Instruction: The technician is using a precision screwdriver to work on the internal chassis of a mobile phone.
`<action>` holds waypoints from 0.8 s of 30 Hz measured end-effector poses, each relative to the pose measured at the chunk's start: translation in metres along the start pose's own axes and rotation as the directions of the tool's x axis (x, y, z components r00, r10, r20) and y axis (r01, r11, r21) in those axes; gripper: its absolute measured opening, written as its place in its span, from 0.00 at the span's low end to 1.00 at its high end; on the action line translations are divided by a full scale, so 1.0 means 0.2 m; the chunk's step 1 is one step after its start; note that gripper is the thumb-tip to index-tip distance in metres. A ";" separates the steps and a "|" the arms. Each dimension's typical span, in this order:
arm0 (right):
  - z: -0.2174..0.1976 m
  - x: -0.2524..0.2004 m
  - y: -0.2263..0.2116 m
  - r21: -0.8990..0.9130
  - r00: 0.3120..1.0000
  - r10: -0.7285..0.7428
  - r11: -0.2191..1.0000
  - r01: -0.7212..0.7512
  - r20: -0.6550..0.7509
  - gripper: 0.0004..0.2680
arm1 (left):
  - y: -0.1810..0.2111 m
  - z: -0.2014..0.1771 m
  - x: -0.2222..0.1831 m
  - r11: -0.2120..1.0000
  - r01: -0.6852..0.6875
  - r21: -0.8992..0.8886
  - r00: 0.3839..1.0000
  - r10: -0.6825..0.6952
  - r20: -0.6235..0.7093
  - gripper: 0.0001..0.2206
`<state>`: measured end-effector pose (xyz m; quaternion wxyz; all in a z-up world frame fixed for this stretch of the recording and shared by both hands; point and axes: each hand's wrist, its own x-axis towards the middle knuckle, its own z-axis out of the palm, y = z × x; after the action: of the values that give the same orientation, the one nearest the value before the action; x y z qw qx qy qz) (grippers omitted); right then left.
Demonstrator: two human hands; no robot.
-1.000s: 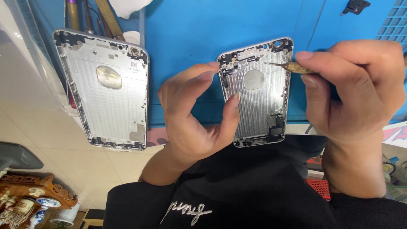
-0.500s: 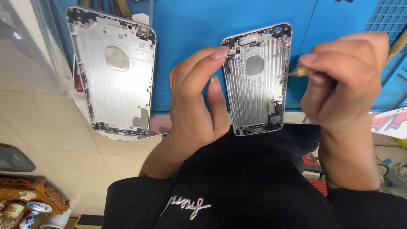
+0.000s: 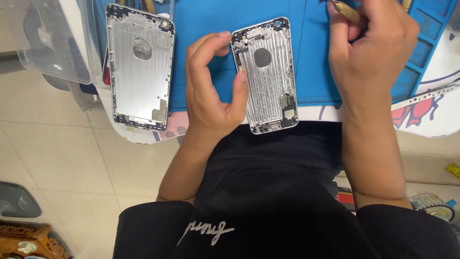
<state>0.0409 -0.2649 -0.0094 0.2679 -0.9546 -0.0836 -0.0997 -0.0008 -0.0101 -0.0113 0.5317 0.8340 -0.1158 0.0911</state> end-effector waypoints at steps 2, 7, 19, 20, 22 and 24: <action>0.00 0.01 -0.02 -0.001 0.998 -0.047 0.999 0.047 -0.033 0.05 | 0.01 0.00 -0.01 1.000 -0.019 0.012 1.000 0.019 -0.011 0.23; -0.03 0.06 -0.10 0.027 0.979 -0.143 0.989 0.149 -0.143 0.05 | 0.03 0.01 0.00 1.000 -0.017 0.011 0.999 0.017 -0.034 0.22; -0.02 -0.01 -0.11 0.245 0.989 -0.116 0.960 0.135 -0.089 0.05 | 0.16 -0.06 0.05 0.991 -0.079 0.107 0.995 0.084 -0.045 0.08; -0.02 0.00 -0.11 0.244 0.988 -0.124 0.959 0.143 -0.091 0.05 | 0.15 -0.07 0.05 0.991 -0.081 0.108 0.995 0.087 -0.052 0.08; -0.02 -0.01 -0.10 0.123 0.975 -0.161 0.976 0.180 -0.155 0.05 | 0.14 -0.07 0.03 0.990 -0.109 0.092 0.991 0.115 -0.061 0.09; -0.03 -0.02 -0.11 0.182 0.979 -0.132 0.970 0.160 -0.156 0.05 | 0.10 -0.07 0.01 0.994 -0.102 0.024 0.991 0.104 -0.078 0.12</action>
<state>0.0320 -0.2500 0.0047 0.3567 -0.9057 -0.1437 -0.1786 -0.0055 -0.0067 0.0127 0.5222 0.8278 -0.1366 0.1527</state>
